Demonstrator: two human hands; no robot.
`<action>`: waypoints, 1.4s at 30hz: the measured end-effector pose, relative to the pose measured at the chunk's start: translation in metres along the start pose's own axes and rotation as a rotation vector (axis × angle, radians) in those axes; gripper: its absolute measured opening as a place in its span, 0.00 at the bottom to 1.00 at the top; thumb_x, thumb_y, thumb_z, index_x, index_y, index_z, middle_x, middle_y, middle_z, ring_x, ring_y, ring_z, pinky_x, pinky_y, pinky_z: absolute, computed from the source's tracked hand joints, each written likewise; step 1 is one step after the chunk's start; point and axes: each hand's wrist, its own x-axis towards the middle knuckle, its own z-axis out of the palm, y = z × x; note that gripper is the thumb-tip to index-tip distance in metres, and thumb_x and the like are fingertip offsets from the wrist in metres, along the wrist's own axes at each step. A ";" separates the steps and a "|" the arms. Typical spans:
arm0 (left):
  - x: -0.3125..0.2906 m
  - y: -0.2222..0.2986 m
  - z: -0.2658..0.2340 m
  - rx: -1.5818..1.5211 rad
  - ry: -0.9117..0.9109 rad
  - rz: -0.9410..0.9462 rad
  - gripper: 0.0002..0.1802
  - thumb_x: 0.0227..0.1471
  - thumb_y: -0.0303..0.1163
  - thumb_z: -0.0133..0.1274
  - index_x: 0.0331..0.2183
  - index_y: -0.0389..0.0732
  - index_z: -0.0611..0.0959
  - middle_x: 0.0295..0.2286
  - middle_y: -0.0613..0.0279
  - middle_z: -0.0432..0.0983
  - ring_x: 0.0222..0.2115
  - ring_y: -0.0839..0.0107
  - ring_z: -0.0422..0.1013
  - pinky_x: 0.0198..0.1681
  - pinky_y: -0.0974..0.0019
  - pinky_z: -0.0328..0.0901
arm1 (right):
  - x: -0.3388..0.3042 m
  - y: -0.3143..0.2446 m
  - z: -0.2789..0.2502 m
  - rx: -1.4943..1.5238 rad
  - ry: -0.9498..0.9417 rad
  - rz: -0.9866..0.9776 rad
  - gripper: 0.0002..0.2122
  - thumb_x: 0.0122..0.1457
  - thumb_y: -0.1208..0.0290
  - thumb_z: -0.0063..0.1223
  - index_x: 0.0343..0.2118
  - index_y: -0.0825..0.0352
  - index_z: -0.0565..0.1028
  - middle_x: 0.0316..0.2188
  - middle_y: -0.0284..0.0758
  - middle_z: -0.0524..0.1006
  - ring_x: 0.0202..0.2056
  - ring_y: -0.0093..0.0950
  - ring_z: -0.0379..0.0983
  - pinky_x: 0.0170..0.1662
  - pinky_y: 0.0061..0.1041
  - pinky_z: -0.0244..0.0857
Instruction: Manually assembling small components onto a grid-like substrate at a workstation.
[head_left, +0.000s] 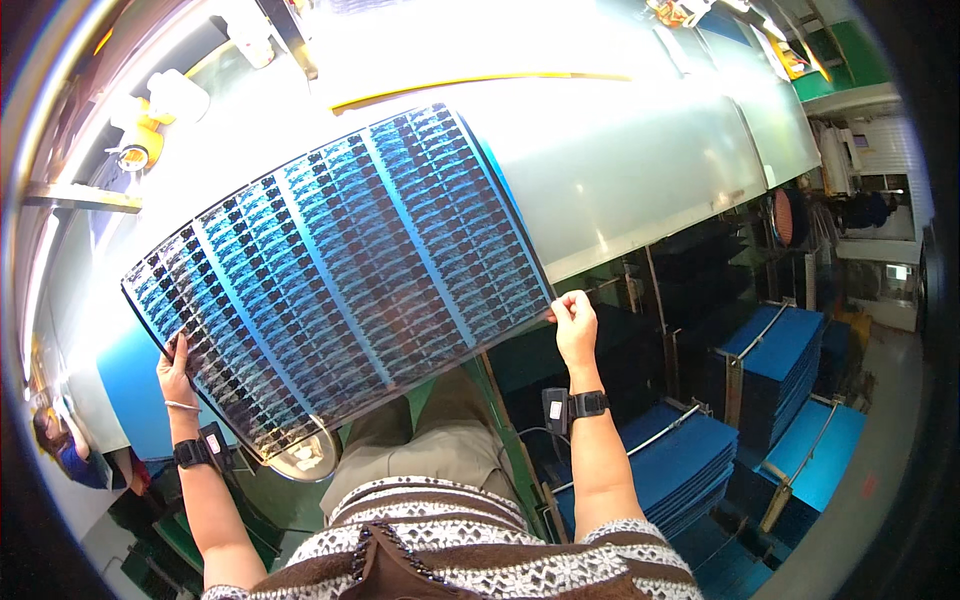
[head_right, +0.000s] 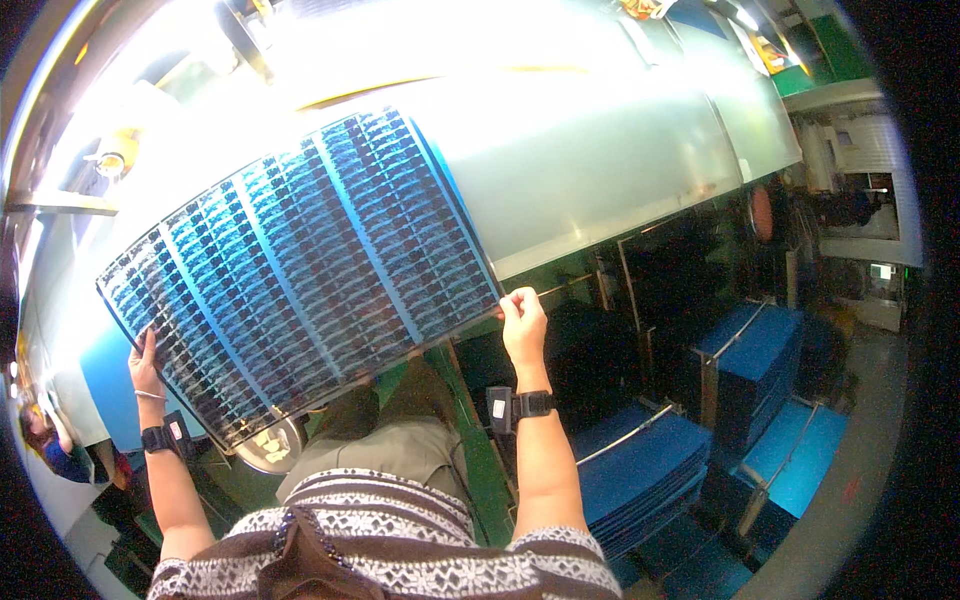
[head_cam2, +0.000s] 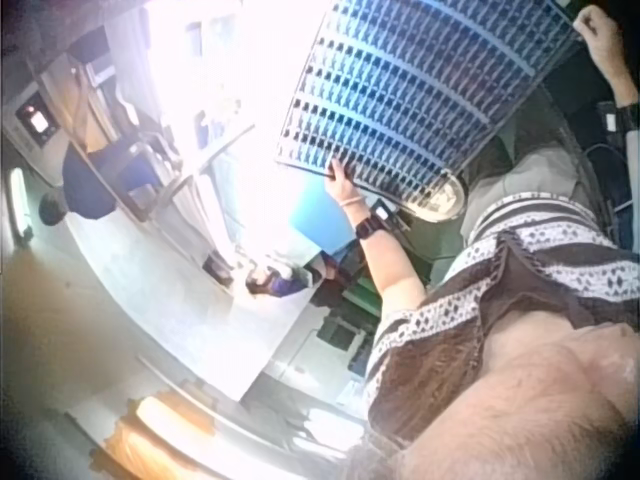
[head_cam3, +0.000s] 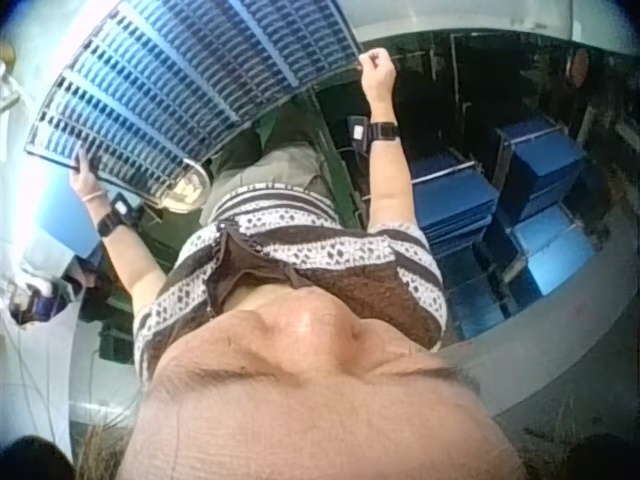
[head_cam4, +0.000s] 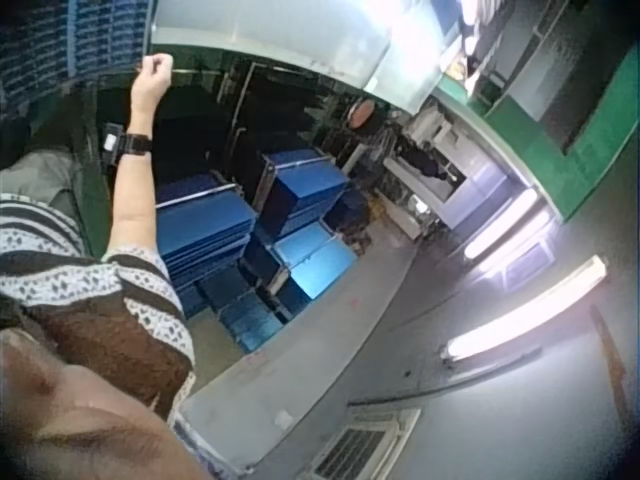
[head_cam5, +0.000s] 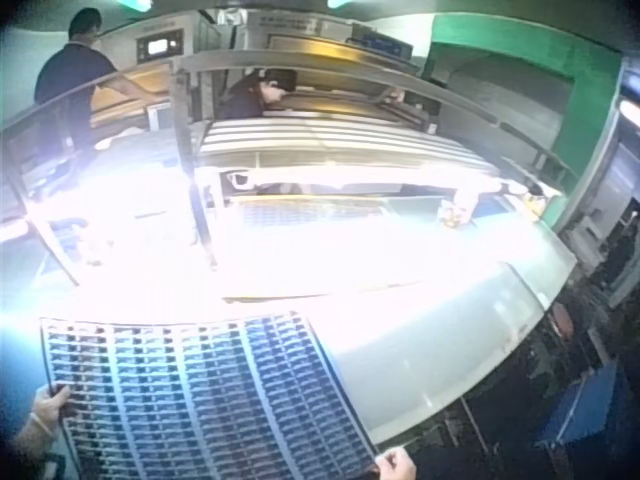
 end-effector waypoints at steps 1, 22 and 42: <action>0.000 0.000 0.000 -0.010 -0.008 0.010 0.09 0.56 0.33 0.53 0.39 0.42 0.81 0.31 0.68 0.79 0.25 0.83 0.73 0.24 0.79 0.65 | 0.000 0.001 -0.001 0.004 -0.007 0.009 0.04 0.56 0.81 0.50 0.27 0.69 0.67 0.21 0.29 0.69 0.22 0.18 0.70 0.28 0.19 0.68; -0.005 0.006 0.004 0.037 0.052 -0.038 0.10 0.55 0.35 0.54 0.39 0.43 0.81 0.31 0.70 0.78 0.24 0.82 0.73 0.24 0.79 0.67 | -0.001 -0.003 -0.004 0.048 -0.059 -0.038 0.06 0.56 0.78 0.51 0.27 0.69 0.65 0.23 0.34 0.73 0.24 0.22 0.72 0.29 0.21 0.67; -0.007 0.015 0.003 0.042 0.060 -0.077 0.12 0.56 0.34 0.53 0.42 0.40 0.78 0.34 0.65 0.78 0.27 0.75 0.75 0.28 0.75 0.69 | 0.012 -0.007 -0.005 0.075 -0.137 0.001 0.06 0.57 0.81 0.49 0.27 0.68 0.64 0.24 0.32 0.70 0.24 0.20 0.70 0.30 0.20 0.68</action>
